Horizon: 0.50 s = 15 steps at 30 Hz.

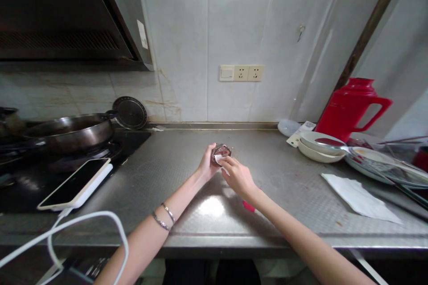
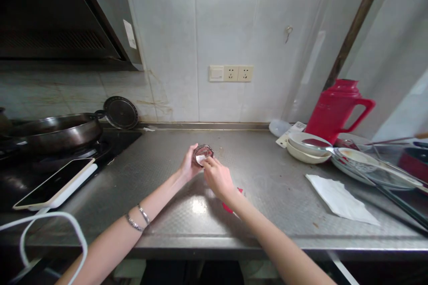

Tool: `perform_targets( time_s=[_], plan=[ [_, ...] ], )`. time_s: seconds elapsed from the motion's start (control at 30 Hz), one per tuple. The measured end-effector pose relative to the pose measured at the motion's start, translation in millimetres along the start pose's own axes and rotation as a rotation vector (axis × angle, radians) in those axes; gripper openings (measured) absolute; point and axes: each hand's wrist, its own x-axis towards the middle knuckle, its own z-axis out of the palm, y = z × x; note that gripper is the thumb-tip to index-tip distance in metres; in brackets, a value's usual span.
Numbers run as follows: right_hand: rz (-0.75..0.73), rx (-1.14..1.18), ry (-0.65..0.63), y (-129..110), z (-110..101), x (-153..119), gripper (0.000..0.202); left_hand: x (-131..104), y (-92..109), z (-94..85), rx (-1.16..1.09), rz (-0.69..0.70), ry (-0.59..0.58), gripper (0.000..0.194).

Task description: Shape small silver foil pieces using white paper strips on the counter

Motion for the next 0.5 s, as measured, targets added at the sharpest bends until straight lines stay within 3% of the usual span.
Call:
perform_targets(
  time_s=[0.1, 0.23, 0.37, 0.5],
  plan=[
    [0.133, 0.125, 0.033, -16, 10, 3, 0.025, -2, -2, -3.6, -0.031, 0.029, -0.042, 0.037],
    [0.091, 0.084, 0.013, -12, 6, 9, 0.025, -5, 4, -3.9, -0.057, 0.032, -0.143, 0.038],
    [-0.137, -0.100, -0.042, 12, -10, 9, 0.032, -6, 22, -3.0, 0.015, -0.017, -0.267, 0.047],
    [-0.475, -0.250, -0.091, 35, -22, 11, 0.028, -6, 36, -5.2, 0.252, -0.165, -0.190, 0.053]
  ],
)
